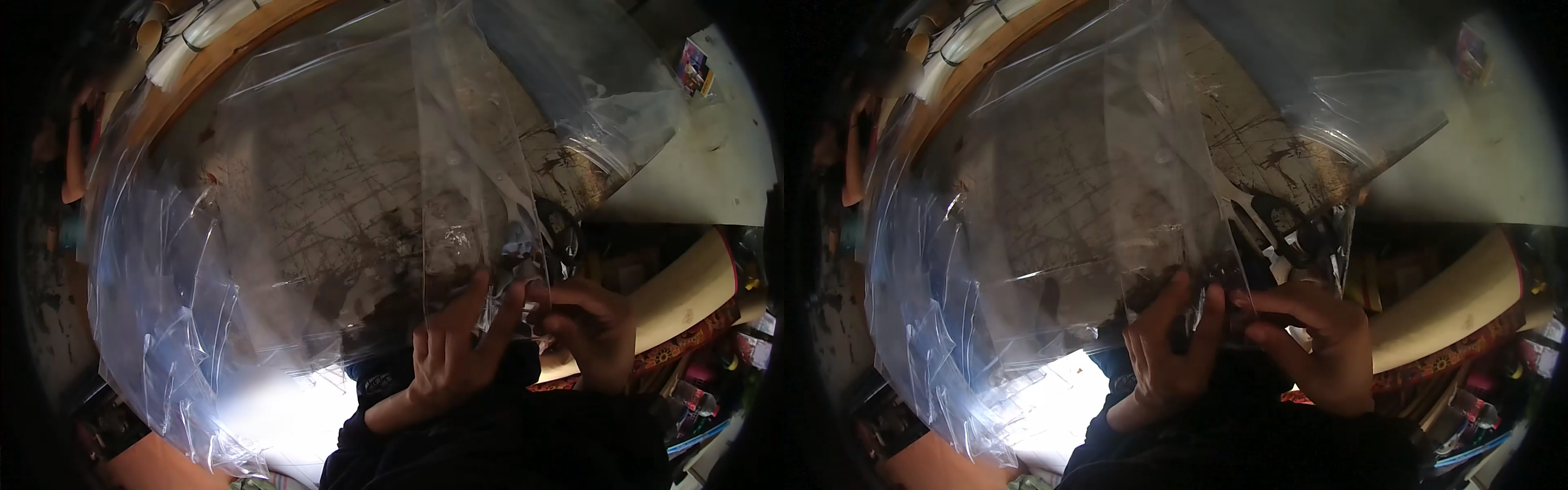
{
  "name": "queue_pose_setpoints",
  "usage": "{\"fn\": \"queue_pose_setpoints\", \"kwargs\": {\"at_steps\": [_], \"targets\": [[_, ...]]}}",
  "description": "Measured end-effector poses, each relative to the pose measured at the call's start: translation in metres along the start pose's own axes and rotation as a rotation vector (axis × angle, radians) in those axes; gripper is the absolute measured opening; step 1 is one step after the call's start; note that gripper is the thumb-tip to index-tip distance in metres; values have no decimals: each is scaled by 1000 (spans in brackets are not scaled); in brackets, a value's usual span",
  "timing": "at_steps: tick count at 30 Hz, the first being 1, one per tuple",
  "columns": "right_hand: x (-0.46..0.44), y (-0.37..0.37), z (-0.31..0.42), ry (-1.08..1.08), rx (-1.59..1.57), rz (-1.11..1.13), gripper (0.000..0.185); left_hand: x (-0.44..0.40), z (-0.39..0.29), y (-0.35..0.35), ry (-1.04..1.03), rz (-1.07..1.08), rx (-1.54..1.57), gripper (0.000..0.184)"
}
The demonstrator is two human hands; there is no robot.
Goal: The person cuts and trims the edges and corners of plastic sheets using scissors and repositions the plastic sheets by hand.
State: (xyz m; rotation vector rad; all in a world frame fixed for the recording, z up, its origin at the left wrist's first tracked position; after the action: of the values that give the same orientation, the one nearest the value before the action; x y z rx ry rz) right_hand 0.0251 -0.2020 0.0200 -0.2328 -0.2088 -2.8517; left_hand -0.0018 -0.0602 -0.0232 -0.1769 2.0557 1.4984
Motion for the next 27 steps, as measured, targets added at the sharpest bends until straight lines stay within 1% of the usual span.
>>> {"fn": "queue_pose_setpoints", "kwargs": {"at_steps": [2,3,5,6,8,9,10,12,15,17,18,20,21,23,24,26,27], "targets": [[-1,4,-3,-76,-13,43,29,1,4,-3,64,-130,-97,37],[-2,2,-2,-77,-13,42,29,0,4,-3,63,-130,-96,37],[-5,-3,-2,-156,-173,-59,18,0,6,-2,101,-125,-75,37],[-8,-6,-3,-156,-177,-56,18,-1,6,-2,101,-124,-79,37],[-13,-11,-3,-78,-178,-93,11,-3,11,4,157,-175,-62,36],[-15,-15,-3,-73,-182,-88,11,-5,10,4,156,-177,-70,36],[-17,-17,-3,-79,-180,-115,10,-5,11,6,233,-218,-31,36],[-23,-23,-4,-79,-179,-135,9,-8,14,9,310,-264,1,35],[-33,-31,-6,-30,-157,-118,11,-12,22,15,350,-341,1,34],[-41,-34,-6,-25,-30,-153,13,-12,29,13,278,-312,-159,32],[-45,-35,-8,-22,-33,-150,13,-13,33,13,253,-304,-214,32],[-50,-35,-8,103,108,-244,15,-18,37,9,141,-212,-309,31],[-51,-35,-8,104,106,-242,15,-19,39,8,141,-213,-312,31],[-51,-32,-1,299,371,-315,17,-21,40,4,103,-179,-324,30],[-48,-31,0,299,371,-315,17,-22,39,5,103,-179,-325,30],[-38,-23,7,353,506,-409,23,-24,36,7,177,-107,-238,34],[-37,-19,10,345,507,-409,23,-24,35,6,177,-100,-234,34]]}}
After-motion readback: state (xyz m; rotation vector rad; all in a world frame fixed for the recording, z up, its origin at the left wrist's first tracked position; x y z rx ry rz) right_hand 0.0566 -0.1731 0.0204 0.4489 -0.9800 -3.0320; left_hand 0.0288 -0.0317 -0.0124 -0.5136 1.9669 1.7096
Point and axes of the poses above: each hand's wrist, its own x-axis away from the middle knuckle, its own y-axis out of the back of the hand, z = x × y, the point moved 3 cm from there along -x, towards the middle knuckle, and after that the axes turned 3 degrees about -x, right-handed, at the moved point
